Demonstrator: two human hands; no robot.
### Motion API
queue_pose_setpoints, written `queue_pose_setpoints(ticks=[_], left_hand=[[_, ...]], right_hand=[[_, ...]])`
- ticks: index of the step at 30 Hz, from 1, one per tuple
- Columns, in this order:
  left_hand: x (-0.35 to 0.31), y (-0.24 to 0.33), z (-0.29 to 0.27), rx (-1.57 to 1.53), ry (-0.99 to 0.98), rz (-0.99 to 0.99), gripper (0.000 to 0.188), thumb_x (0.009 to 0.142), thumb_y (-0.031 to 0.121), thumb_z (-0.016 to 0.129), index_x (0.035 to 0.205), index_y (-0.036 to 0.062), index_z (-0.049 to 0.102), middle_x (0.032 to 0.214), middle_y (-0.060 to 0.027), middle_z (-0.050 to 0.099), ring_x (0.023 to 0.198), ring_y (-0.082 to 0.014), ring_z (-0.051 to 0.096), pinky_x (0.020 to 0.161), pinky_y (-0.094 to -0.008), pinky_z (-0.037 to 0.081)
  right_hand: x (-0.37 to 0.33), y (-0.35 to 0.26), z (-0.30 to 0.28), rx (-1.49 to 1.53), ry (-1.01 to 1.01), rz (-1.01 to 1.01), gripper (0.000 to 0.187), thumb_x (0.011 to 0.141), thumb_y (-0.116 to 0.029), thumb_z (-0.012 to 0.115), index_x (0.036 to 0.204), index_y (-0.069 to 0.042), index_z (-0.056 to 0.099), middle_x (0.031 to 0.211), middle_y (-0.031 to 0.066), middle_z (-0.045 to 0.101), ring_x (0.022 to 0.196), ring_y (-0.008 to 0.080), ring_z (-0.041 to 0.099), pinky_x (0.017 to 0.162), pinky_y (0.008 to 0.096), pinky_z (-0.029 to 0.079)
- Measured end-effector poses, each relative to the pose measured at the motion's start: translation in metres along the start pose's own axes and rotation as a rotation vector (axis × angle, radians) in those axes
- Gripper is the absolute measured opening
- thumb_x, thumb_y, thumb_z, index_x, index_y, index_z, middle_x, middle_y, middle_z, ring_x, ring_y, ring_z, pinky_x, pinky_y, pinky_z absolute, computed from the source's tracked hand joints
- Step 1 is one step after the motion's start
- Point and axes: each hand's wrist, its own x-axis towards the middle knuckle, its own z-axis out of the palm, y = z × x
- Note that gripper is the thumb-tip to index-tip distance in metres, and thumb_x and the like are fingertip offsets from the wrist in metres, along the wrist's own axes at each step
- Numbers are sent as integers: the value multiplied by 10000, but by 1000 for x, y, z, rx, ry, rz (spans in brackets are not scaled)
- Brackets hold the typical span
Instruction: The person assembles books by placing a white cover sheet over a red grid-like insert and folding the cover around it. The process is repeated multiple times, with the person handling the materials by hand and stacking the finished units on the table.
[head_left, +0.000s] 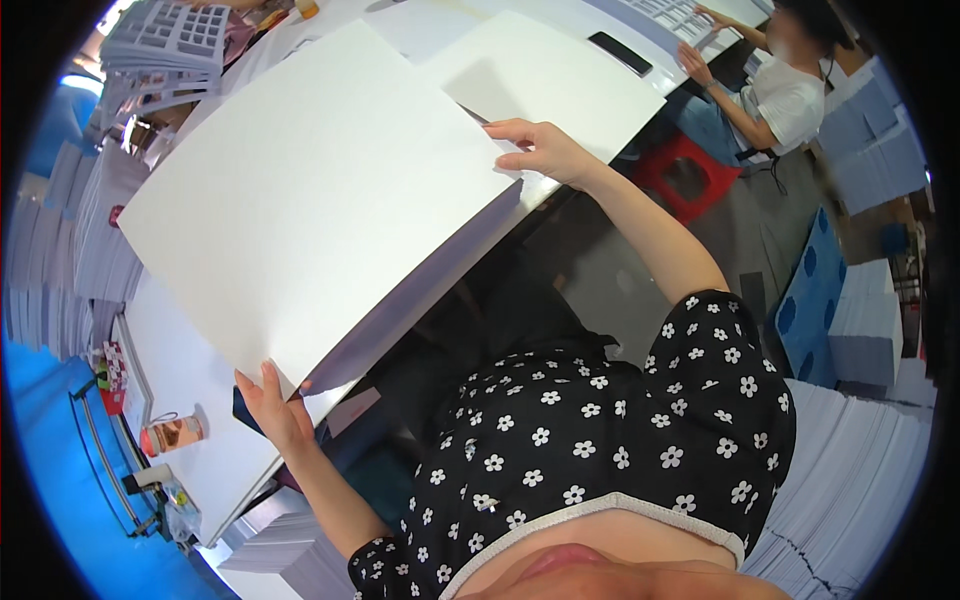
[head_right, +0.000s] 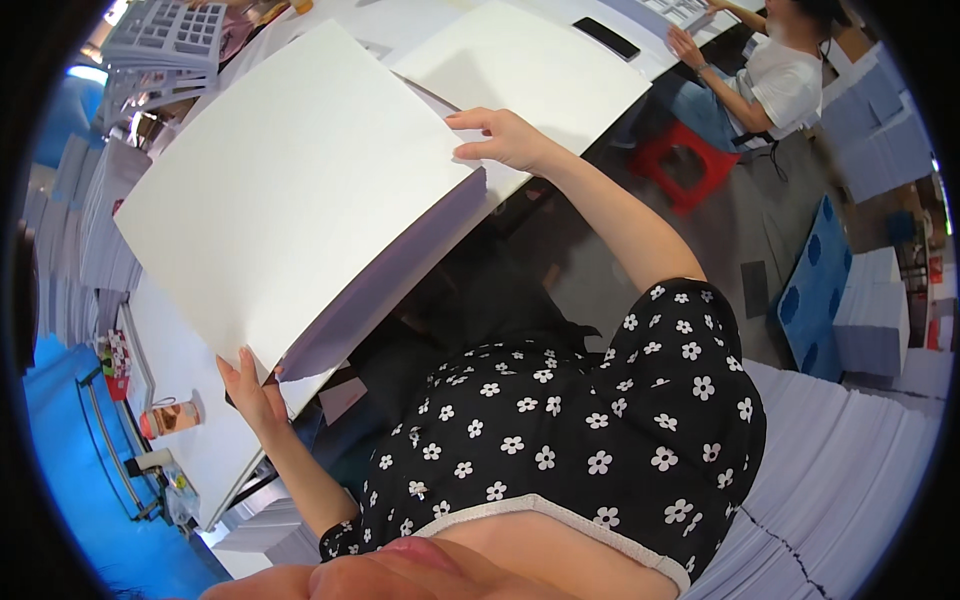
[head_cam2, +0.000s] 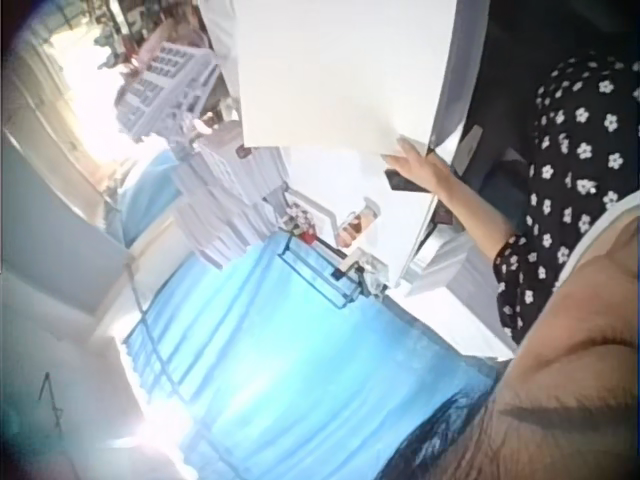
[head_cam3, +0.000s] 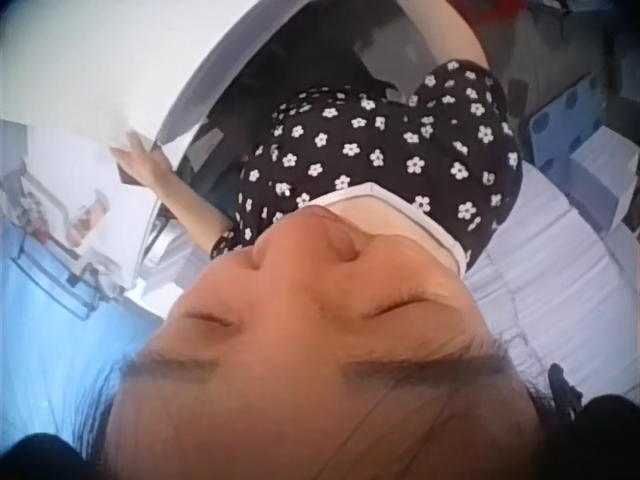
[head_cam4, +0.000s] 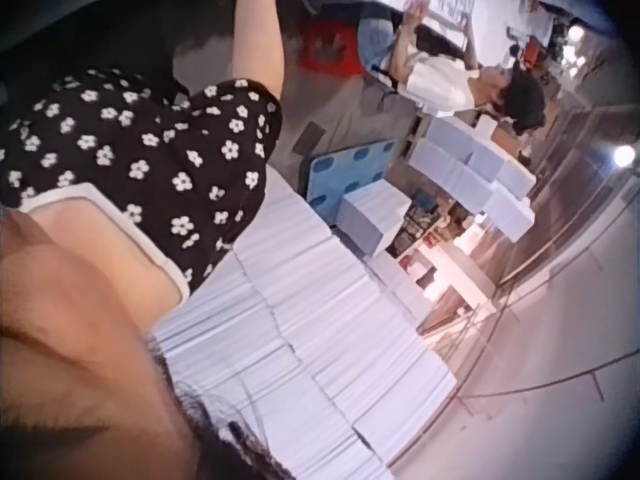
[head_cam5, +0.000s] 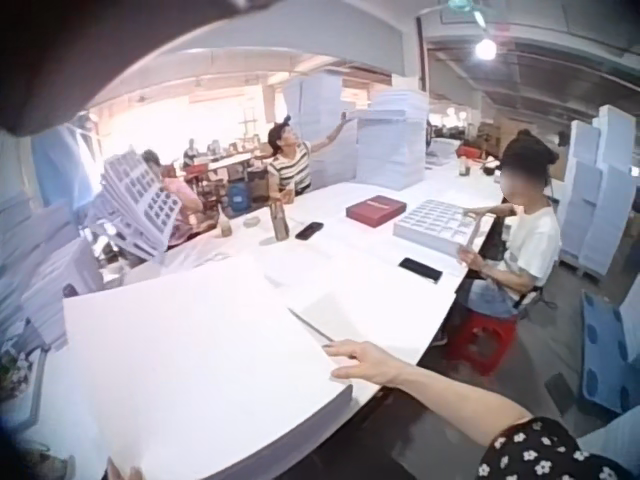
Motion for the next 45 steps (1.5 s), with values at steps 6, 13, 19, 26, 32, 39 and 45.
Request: queue_pose_setpoints(ticks=[6,13,19,26,32,39,45], left_hand=[[-3,0,7,21,-7,-17,412,999,121,541,1388,105,406,1134,-66,613,859,-161,639,533,-267,494],[-2,-3,3,29,-12,-45,393,1004,123,539,1380,117,425,1105,-49,631,837,-147,650,537,-252,495],[-1,-4,1,27,-10,-45,403,997,137,558,1377,113,426,1108,-51,628,839,-149,642,539,-251,491],[-1,-4,1,56,-16,-32,415,1004,122,533,1392,79,391,1148,-85,599,871,-167,628,528,-274,487],[1,-9,2,64,-41,5,430,1003,116,530,1397,43,376,1142,-111,601,852,-185,640,525,-290,505],[2,-13,-2,133,-30,28,407,1003,130,524,1385,65,399,1148,-90,618,890,-176,661,532,-274,536],[6,-16,-2,136,-30,17,398,1003,124,521,1378,57,407,1149,-94,629,887,-177,670,520,-274,541]], right_hand=[[0,4,1,3,-64,4,524,843,-136,708,1331,3,578,1356,151,580,1235,248,547,1049,337,407],[1,12,3,1,-102,60,527,851,-117,693,1356,-29,570,1277,146,634,1162,220,598,998,323,449],[-1,5,5,3,-97,90,524,856,-114,687,1364,-58,573,1156,109,677,1063,187,618,952,310,463],[-2,10,6,-54,-95,113,542,865,-106,699,1379,-25,547,1070,39,650,953,105,579,887,261,469],[-2,31,10,-231,-40,49,571,892,-224,691,1422,-112,509,1210,130,671,1023,223,651,850,330,508],[-30,8,33,-804,278,-372,610,811,-241,750,1367,-103,541,1386,144,544,1279,314,510,1067,431,399],[-61,-7,67,-969,120,-601,707,767,-438,710,1416,-255,499,1493,122,425,1393,339,379,1136,498,311]])
